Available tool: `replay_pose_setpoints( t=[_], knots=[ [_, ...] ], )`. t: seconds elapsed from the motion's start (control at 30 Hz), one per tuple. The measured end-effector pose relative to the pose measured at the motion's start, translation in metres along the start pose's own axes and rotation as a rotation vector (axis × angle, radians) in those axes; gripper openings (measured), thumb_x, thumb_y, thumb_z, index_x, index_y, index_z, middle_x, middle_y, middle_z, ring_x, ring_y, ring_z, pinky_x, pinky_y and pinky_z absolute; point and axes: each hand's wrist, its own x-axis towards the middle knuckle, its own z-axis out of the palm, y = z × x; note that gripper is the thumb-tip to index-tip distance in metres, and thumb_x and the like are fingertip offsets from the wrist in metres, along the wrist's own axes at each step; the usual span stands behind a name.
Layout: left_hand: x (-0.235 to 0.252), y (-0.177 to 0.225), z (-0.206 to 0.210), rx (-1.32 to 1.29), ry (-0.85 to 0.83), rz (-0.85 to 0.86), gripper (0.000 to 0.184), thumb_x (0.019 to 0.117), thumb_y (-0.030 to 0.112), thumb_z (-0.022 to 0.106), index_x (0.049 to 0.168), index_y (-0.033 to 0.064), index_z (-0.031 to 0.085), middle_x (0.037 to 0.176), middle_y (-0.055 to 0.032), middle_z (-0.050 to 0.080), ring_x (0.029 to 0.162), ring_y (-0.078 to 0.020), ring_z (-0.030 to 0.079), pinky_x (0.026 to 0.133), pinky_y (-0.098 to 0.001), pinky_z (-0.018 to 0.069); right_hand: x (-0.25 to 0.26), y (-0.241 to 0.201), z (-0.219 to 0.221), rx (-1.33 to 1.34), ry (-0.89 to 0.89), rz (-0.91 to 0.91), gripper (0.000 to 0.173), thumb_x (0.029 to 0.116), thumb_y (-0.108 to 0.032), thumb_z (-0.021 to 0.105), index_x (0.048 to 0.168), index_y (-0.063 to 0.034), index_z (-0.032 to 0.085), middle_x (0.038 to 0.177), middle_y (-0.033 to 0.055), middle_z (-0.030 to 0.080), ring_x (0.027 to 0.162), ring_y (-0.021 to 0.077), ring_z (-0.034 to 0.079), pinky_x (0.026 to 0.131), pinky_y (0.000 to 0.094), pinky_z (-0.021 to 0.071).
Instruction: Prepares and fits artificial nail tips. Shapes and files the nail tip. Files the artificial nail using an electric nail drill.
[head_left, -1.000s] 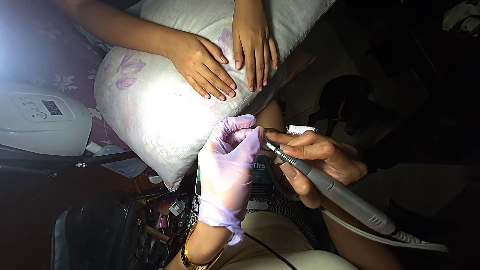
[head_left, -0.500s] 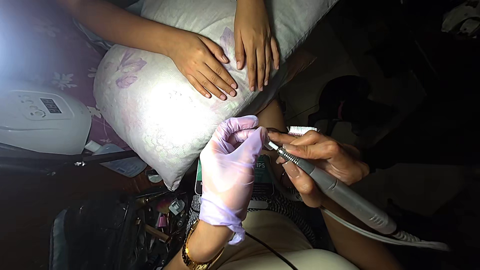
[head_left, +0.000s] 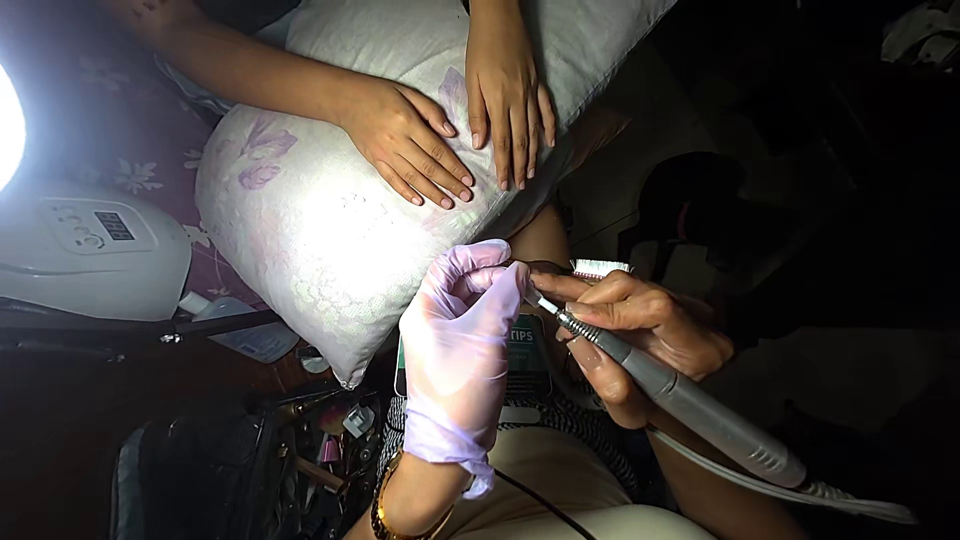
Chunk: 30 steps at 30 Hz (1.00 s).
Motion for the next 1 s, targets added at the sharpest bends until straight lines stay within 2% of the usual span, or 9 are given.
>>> replay_pose_setpoints(
  t=[0.43,0.5,0.67,0.83,0.93,1.0],
  knots=[
    [-0.002,-0.0013,0.0018,0.011,-0.004,0.014,0.023,0.0878,0.006,0.073,0.11,0.0108,0.072,0.083,-0.0017,0.073,0.075,-0.0091,0.069,0.069,-0.0223,0.0574,-0.0034,0.0009,0.0004,0.018,0.015,-0.012,0.014,0.0952,-0.019,0.065,0.095,-0.0049,0.063,0.089,0.0065,0.071,0.086,0.019,0.076,0.073,0.0349,0.0681],
    [-0.0019,-0.0019,0.0022,0.023,0.005,0.025,0.023,0.0875,0.007,0.073,0.11,0.0113,0.072,0.083,-0.0012,0.073,0.074,-0.0088,0.069,0.068,-0.0226,0.0577,-0.0031,0.0007,0.0006,0.016,0.015,-0.018,0.015,0.0942,-0.019,0.065,0.094,-0.0042,0.063,0.088,0.0067,0.071,0.086,0.0196,0.076,0.074,0.0373,0.0683],
    [-0.0023,-0.0037,0.0034,-0.015,0.014,0.038,0.021,0.0881,0.007,0.074,0.109,0.0111,0.072,0.083,-0.0013,0.073,0.074,-0.0081,0.069,0.068,-0.0214,0.0574,-0.0014,0.0023,0.0019,0.02,0.011,-0.037,0.015,0.0933,-0.018,0.066,0.094,-0.0032,0.062,0.085,0.0066,0.069,0.084,0.0186,0.075,0.074,0.036,0.0678],
    [-0.0028,-0.0058,0.0045,-0.132,0.013,-0.043,0.023,0.0892,0.006,0.072,0.112,0.0091,0.071,0.087,-0.005,0.073,0.076,-0.0107,0.069,0.069,-0.0233,0.0578,-0.0036,0.0024,0.0019,0.038,0.024,-0.017,0.014,0.0928,-0.018,0.066,0.095,-0.0049,0.062,0.084,0.0047,0.067,0.081,0.0179,0.074,0.073,0.0378,0.0682],
    [-0.0015,-0.0072,0.0048,-0.172,0.023,-0.061,0.023,0.0904,0.006,0.072,0.113,0.0088,0.071,0.083,-0.0052,0.072,0.073,-0.0098,0.068,0.067,-0.0227,0.0571,-0.0033,0.002,0.0031,0.047,0.016,-0.02,0.015,0.0922,-0.018,0.067,0.094,-0.0039,0.063,0.085,0.0059,0.069,0.083,0.0199,0.075,0.075,0.0401,0.0682],
    [-0.0015,-0.0078,0.0045,-0.179,0.019,-0.066,0.023,0.0895,0.004,0.072,0.112,0.0082,0.071,0.083,-0.0058,0.072,0.074,-0.0107,0.068,0.07,-0.024,0.0574,-0.0022,0.0024,0.0033,0.052,0.028,-0.016,0.013,0.0925,-0.017,0.067,0.093,-0.0046,0.063,0.086,0.0062,0.069,0.084,0.0198,0.075,0.073,0.0375,0.0682]
  ],
)
